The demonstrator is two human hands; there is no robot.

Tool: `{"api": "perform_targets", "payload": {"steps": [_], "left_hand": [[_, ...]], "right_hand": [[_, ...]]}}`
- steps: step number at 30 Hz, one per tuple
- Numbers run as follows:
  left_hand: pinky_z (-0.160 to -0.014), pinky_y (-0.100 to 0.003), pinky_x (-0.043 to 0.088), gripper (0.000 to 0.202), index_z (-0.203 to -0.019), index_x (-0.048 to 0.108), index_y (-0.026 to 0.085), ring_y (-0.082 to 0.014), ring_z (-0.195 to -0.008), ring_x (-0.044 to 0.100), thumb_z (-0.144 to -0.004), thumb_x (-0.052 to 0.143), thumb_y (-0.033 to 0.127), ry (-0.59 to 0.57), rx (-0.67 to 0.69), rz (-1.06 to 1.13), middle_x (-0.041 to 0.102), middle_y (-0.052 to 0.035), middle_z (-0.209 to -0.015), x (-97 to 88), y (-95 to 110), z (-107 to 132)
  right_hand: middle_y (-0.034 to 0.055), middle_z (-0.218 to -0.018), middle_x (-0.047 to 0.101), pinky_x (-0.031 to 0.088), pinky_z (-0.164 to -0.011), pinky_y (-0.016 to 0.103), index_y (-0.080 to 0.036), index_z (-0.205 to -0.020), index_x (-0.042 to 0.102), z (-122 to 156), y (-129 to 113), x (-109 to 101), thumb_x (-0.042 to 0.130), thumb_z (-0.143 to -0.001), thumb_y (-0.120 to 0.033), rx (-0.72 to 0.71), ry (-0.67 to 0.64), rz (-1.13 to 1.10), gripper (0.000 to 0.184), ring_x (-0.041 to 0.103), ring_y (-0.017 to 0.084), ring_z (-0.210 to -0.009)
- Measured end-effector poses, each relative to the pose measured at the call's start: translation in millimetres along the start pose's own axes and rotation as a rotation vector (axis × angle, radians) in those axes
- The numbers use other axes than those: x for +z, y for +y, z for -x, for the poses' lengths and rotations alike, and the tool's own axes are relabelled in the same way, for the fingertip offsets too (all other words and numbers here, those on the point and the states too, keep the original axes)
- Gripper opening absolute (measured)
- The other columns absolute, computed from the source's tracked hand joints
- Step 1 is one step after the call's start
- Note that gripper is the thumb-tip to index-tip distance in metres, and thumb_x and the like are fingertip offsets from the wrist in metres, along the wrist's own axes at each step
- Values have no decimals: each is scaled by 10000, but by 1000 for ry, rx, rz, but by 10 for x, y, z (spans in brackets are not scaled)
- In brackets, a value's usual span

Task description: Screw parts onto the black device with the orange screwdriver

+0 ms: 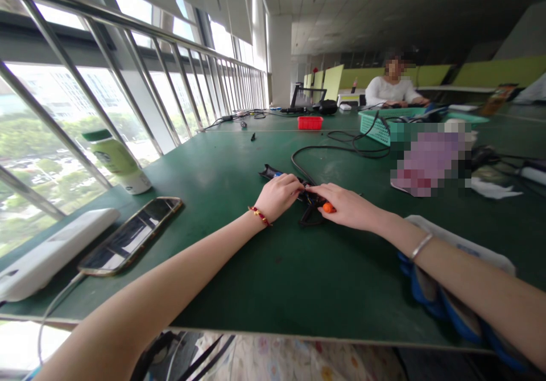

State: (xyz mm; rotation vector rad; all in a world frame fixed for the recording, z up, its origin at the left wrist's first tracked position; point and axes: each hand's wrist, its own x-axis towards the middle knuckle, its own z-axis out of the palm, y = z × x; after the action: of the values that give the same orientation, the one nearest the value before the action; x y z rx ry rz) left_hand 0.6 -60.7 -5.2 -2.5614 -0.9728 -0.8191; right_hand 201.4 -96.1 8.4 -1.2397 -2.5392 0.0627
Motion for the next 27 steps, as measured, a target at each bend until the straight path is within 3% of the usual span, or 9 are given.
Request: {"api": "perform_targets", "payload": {"steps": [6, 8, 12, 14, 16, 19, 22, 27], "left_hand": [[-741, -285, 417, 202, -898, 670, 212, -158, -836, 537, -871, 470, 218, -50, 85, -128, 623, -40, -915, -12, 5, 4], [-738, -298, 411, 204, -917, 674, 233, -164, -850, 539, -861, 477, 225, -55, 94, -146, 617, -38, -949, -34, -9, 5], [-887, -331, 394, 302, -1119, 596, 222, -183, -998, 533, -857, 474, 310, -32, 39, -96, 585, -56, -1109, -56, -141, 18], [-1015, -372, 313, 451, -1245, 498, 190, -205, -1119, 487, -830, 512, 368, -61, -6, -68, 538, -74, -1230, -38, -244, 31], [-1085, -411, 216, 536, -1301, 433, 176, -219, -1195, 436, -825, 522, 406, -131, -35, -56, 502, -78, -1296, -7, -335, 44], [-1083, -408, 212, 503, -1280, 453, 181, -218, -1188, 434, -846, 500, 430, -204, -64, -64, 510, -69, -1286, 30, -388, 47], [-999, -394, 306, 499, -1232, 502, 177, -238, -1102, 463, -829, 516, 470, -187, -117, -132, 546, -83, -1194, 40, -340, 39], [-867, -408, 363, 527, -1135, 577, 184, -273, -986, 454, -765, 554, 559, -123, -231, -209, 551, -94, -1035, 57, -260, 47]], "right_hand": [[111, -1169, 588, 526, -791, 390, -198, -1364, 353, 6, 8, 24, 476, -826, -260, -12, 50, 62, 555, 609, 248, -967], [102, -1119, 611, 526, -771, 392, -200, -1360, 353, 7, -1, -8, 474, -829, -268, -30, 127, 101, 549, 617, 246, -925], [84, -930, 626, 513, -729, 364, -175, -1163, 512, 40, 27, -145, 474, -810, -240, -118, 500, 108, 361, 598, 225, -848], [76, -901, 604, 504, -679, 339, -194, -1069, 539, 81, 58, -213, 494, -787, -267, -217, 781, 26, 295, 583, 201, -783], [63, -810, 592, 479, -626, 336, -203, -1002, 568, 128, 68, -259, 493, -776, -342, -318, 940, -2, 275, 565, 202, -713], [-19, -488, 467, 391, -501, 293, -216, -855, 617, 179, 0, -287, 398, -840, -372, -212, 900, -111, 269, 474, 146, -465], [-12, -572, 592, 394, -508, 260, -219, -707, 598, 186, -118, -294, 467, -828, -308, -107, 819, -216, 199, 545, 123, -507], [-37, -510, 551, 408, -506, 247, -206, -719, 601, 151, -192, -273, 521, -822, -296, 39, 744, -402, 158, 518, 107, -445]]}}
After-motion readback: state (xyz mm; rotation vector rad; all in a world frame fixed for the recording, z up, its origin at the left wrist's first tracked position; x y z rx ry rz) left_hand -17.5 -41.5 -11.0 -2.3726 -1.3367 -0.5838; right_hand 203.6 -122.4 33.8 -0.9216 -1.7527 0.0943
